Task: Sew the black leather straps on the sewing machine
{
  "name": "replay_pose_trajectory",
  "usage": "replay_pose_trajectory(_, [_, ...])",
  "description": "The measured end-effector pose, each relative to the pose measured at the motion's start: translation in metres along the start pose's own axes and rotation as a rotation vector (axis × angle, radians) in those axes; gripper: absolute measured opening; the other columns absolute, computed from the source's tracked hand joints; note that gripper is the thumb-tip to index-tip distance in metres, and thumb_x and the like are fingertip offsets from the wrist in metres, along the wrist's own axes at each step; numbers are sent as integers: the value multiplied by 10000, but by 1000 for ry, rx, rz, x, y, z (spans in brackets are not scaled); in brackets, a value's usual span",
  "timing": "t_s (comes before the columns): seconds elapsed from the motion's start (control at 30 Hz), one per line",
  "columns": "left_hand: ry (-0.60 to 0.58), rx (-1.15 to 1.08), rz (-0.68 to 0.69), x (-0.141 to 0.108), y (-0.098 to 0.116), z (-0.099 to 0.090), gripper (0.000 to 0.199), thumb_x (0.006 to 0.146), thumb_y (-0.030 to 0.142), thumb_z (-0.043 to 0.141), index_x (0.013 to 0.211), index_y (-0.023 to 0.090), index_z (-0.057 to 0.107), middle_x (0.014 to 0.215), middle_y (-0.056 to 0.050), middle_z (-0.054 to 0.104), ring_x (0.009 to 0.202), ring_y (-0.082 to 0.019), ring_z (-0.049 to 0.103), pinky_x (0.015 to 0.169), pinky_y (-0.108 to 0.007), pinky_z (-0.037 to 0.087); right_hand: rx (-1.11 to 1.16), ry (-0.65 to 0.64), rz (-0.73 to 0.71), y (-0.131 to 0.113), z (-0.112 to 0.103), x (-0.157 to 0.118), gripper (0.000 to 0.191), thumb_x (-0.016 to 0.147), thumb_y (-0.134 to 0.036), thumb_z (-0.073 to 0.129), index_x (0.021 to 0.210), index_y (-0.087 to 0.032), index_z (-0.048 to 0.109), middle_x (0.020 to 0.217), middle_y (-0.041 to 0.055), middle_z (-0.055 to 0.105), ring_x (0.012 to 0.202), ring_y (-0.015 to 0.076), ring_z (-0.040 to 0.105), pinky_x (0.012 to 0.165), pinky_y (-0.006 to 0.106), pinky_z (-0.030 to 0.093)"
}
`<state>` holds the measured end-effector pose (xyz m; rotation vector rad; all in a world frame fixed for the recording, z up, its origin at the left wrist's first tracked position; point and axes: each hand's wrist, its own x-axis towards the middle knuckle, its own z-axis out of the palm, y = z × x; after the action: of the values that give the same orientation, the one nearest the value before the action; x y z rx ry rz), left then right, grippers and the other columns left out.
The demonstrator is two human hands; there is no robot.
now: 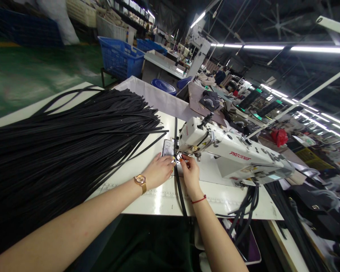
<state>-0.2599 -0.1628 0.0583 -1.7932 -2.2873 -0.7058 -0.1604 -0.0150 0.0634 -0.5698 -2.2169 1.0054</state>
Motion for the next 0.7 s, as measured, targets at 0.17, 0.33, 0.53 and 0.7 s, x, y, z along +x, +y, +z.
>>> replay_pose_trajectory(0.17, [2,-11,-5,0,0,1,274,954,205,473,1174,159,629,1280,-108,619,1285,-258,471,1124,-473,273,107,-104,5,-3,-2,0,233,898,-304,602,1067,-167,684,1053,98,707,946,223,633,863,365,478])
replay_pose_trajectory(0.33, [-7,-31,-21,0,-1,4,269,959,239,478,1164,178,642,1305,-100,612,1301,-259,464,1138,-488,255,223,-349,-25,-22,-13,-9,214,862,-306,672,1057,-240,726,1071,58,722,978,212,652,874,337,499])
replay_pose_trajectory(0.53, [-37,-34,-11,-1,-1,0,305,931,207,510,1218,171,605,1353,-111,581,1302,-260,466,1132,-497,276,485,-753,126,-58,-47,-31,224,829,-293,730,1047,-240,740,999,45,712,917,176,646,839,293,497])
replay_pose_trajectory(0.7, [1,-25,-6,0,1,2,306,965,211,442,1210,174,622,1330,-107,600,1279,-260,487,1118,-513,294,427,-1233,173,-99,-86,-56,328,836,-403,701,1086,-196,752,976,81,710,854,177,641,803,278,495])
